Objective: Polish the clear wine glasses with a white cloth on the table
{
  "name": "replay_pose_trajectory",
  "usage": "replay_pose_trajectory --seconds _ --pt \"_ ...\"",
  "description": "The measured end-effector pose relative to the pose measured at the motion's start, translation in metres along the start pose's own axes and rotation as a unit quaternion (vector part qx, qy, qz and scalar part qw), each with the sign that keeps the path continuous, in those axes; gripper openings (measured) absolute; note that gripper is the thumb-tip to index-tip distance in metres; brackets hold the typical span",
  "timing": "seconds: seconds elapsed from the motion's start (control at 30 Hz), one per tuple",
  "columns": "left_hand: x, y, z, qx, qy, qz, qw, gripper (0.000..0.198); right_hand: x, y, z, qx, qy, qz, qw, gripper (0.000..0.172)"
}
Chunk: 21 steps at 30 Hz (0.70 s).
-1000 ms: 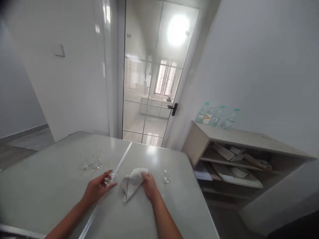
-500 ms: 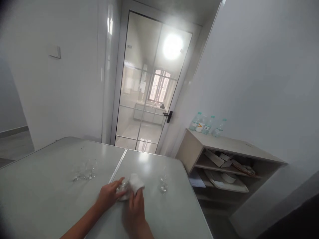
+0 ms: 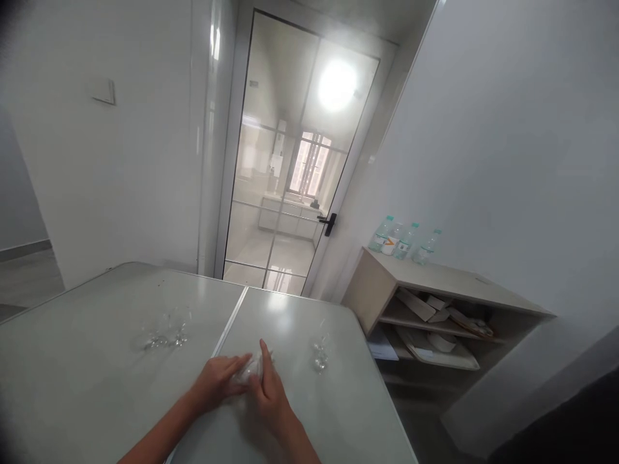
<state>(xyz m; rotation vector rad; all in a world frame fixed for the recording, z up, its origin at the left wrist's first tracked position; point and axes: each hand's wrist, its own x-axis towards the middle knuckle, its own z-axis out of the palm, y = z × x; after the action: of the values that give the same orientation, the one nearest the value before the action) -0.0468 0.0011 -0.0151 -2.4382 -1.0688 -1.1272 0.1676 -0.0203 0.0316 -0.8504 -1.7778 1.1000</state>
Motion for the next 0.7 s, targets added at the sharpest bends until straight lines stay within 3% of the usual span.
replay_pose_trajectory --seconds 0.2,0.3,0.37,0.47,0.6,0.7 --pt "-0.009 -0.004 0.001 -0.013 0.009 -0.026 1.0 0.073 -0.005 0.001 -0.003 -0.118 -0.074 -0.127 0.982 0.055" --pt "-0.011 -0.003 0.004 -0.006 0.001 -0.028 1.0 0.073 -0.005 0.01 0.0 -0.106 -0.07 -0.137 0.982 0.052" --pt "-0.011 -0.002 0.006 0.01 -0.004 -0.018 1.0 0.069 -0.004 0.016 0.006 -0.06 -0.036 -0.1 0.993 0.047" --pt "-0.009 0.001 0.004 0.039 -0.017 0.016 0.999 0.061 0.0 0.023 0.012 0.035 0.017 0.011 0.999 0.043" --pt "-0.002 0.007 -0.001 0.078 -0.03 0.069 0.994 0.054 0.008 0.025 0.005 0.241 0.038 0.155 0.957 0.052" --pt "0.002 0.012 -0.002 0.083 -0.025 0.072 0.994 0.056 0.013 0.027 0.001 0.311 0.052 0.177 0.932 0.053"
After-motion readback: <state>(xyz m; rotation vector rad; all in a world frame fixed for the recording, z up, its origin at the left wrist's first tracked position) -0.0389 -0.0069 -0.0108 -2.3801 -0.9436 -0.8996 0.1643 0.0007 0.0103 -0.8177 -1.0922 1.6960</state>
